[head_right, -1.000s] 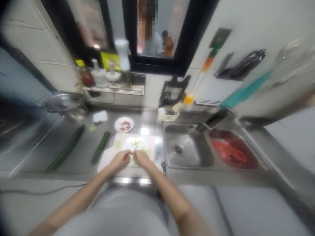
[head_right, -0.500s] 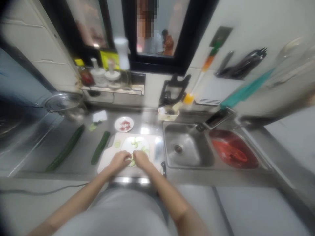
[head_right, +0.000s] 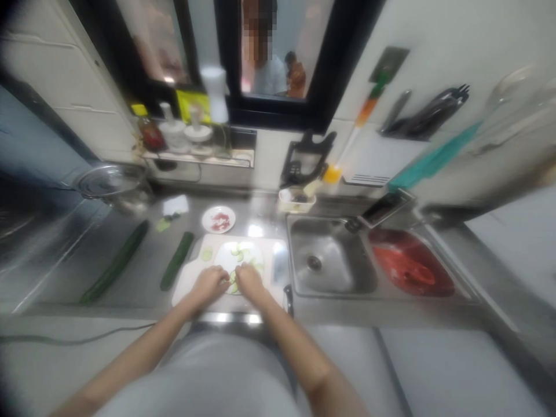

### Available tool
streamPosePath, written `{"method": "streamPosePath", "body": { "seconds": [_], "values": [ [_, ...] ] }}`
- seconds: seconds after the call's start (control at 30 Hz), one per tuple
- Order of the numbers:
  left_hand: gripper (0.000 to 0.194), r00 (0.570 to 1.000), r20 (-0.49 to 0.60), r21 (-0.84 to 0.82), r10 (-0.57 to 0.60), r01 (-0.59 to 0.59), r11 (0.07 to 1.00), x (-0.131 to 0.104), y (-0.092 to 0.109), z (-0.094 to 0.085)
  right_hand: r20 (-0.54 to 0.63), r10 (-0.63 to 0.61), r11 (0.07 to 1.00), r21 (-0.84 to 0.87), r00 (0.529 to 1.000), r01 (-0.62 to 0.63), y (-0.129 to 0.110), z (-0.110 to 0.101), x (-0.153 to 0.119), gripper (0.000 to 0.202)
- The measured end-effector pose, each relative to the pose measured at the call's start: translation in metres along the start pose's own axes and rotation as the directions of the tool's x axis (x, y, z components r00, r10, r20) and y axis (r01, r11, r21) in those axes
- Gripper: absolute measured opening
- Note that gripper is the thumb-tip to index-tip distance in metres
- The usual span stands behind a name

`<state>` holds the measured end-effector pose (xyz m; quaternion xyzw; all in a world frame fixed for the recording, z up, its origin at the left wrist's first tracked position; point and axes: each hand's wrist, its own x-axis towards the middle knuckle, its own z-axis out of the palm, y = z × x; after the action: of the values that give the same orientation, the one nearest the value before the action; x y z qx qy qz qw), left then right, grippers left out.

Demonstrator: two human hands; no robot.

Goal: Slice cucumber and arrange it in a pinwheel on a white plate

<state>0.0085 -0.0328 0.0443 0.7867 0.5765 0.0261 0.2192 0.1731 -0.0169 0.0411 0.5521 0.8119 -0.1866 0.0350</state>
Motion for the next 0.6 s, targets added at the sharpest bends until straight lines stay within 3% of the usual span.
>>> {"method": "streamPosePath", "body": {
  "seconds": [0.17, 0.33, 0.6],
  "values": [
    [0.022, 0.997, -0.071, -0.013, 0.027, -0.028, 1.000, -0.002, -0.004, 0.006, -0.034, 0.053, 0.998, 0.035, 0.998, -0.052, 0.001, -0.006, -0.008, 0.021],
    [0.025, 0.978, -0.147, -0.012, 0.149, -0.153, 0.988, -0.007, -0.007, 0.019, -0.022, 0.107, 0.994, 0.035, 0.994, -0.106, 0.001, -0.007, -0.021, 0.022],
    [0.033, 0.961, -0.118, 0.051, 0.251, -0.247, 0.968, -0.011, -0.006, 0.028, 0.002, 0.129, 0.992, -0.011, 0.992, -0.129, 0.001, 0.000, -0.028, 0.023]
  ]
}}
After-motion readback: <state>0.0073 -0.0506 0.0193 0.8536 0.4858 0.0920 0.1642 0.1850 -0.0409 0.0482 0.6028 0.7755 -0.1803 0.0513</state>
